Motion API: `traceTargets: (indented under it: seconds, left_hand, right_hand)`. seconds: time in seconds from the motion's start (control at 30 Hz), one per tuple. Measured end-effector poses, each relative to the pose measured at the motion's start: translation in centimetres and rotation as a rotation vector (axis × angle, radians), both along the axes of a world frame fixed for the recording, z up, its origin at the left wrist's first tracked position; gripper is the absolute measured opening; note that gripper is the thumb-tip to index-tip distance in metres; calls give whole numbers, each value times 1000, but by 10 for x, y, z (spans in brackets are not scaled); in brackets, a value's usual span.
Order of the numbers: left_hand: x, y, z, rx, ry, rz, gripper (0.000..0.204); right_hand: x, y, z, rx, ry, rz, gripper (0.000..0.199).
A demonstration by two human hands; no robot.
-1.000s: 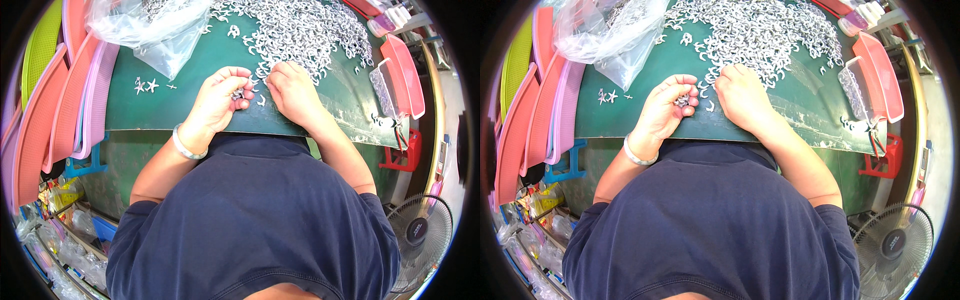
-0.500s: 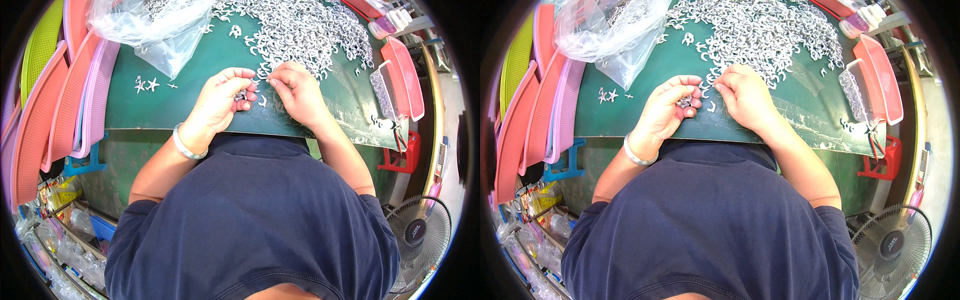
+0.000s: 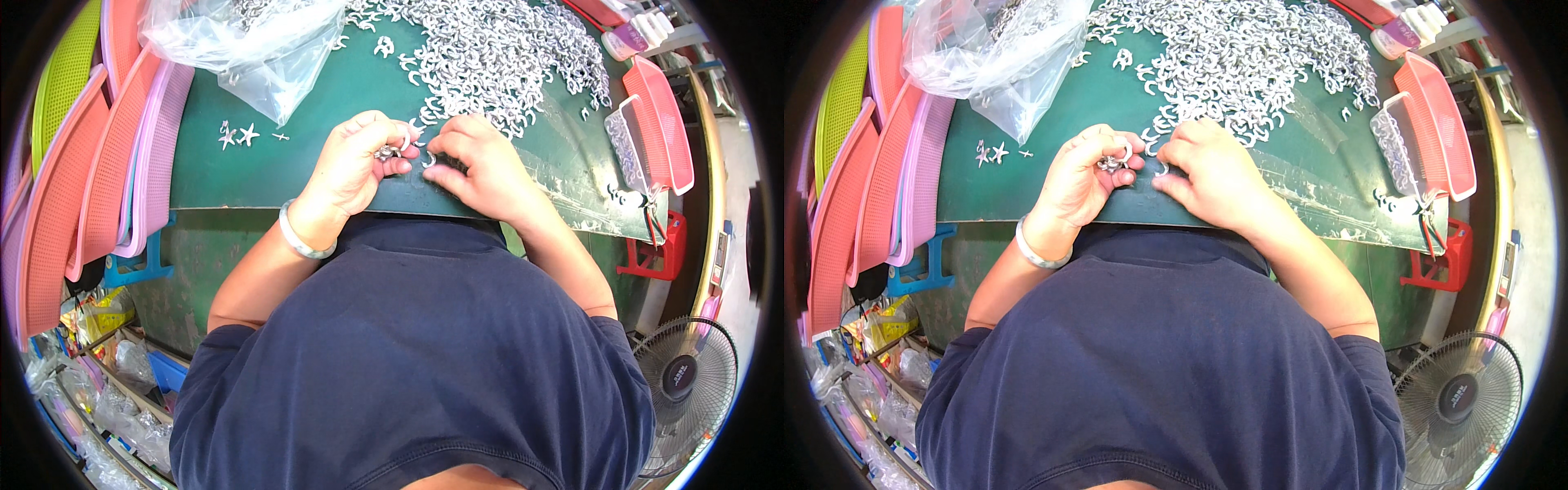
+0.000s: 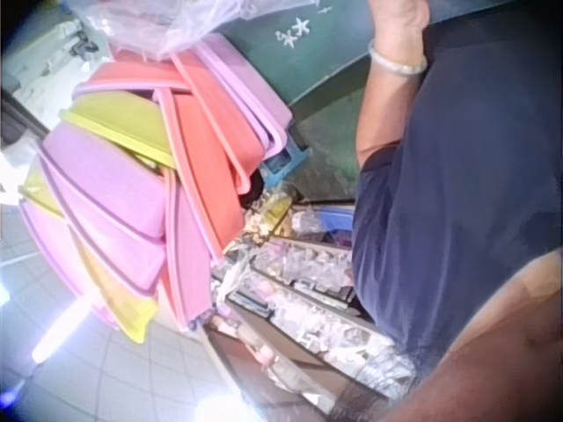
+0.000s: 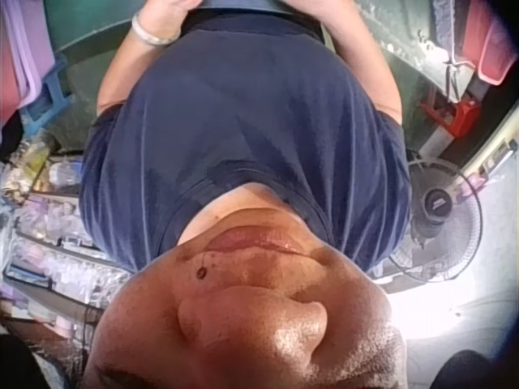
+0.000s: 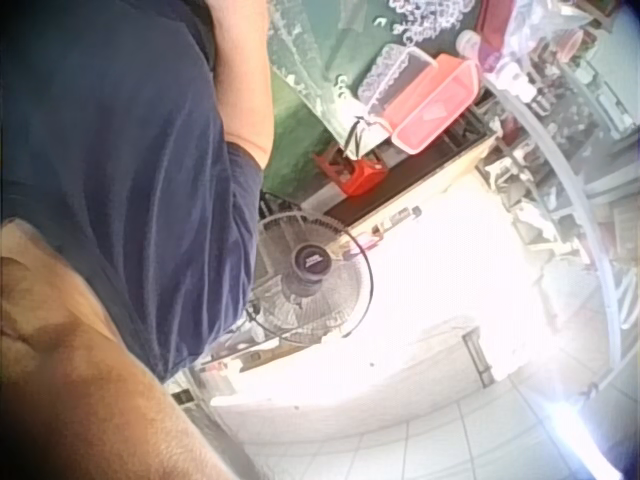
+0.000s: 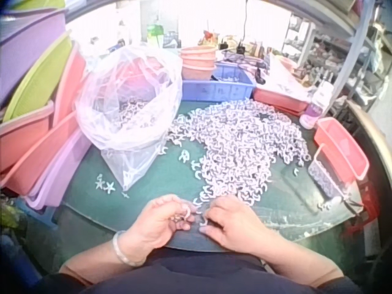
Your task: The person joins small metal U-shaped links together by hand on a green workstation, adding them one by one to a growing chain.
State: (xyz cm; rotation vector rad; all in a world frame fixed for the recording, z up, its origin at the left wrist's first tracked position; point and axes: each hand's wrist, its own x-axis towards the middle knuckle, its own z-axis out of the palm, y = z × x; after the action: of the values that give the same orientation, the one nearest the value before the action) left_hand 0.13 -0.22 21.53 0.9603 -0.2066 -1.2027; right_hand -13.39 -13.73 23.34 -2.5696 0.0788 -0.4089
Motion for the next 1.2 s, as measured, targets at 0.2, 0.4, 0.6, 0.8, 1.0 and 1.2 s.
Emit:
traceTargets:
  seconds: [0.2,0.4,0.6,0.8,1.0,1.2]
  left_hand:
    - [4,4,-4,-57,44,-22,1]
    - [-1,0,7,62,30,-97,7]
    - [-8,-2,9,88,15,-135,13]
    - [0,3,2,41,149,-124,17]
    - [7,9,1,14,171,-17,16]
    - [10,14,-2,-31,73,17,10]
  right_hand:
    - [1,1,-10,-51,-59,-34,11]
    - [5,2,-1,548,-55,-141,13]
    - [12,2,-3,757,-91,-149,16]
    - [13,-2,-12,112,-121,-82,12]
    - [10,0,-11,-94,-49,-32,13]
    - [7,-2,-8,-52,-33,-56,11]
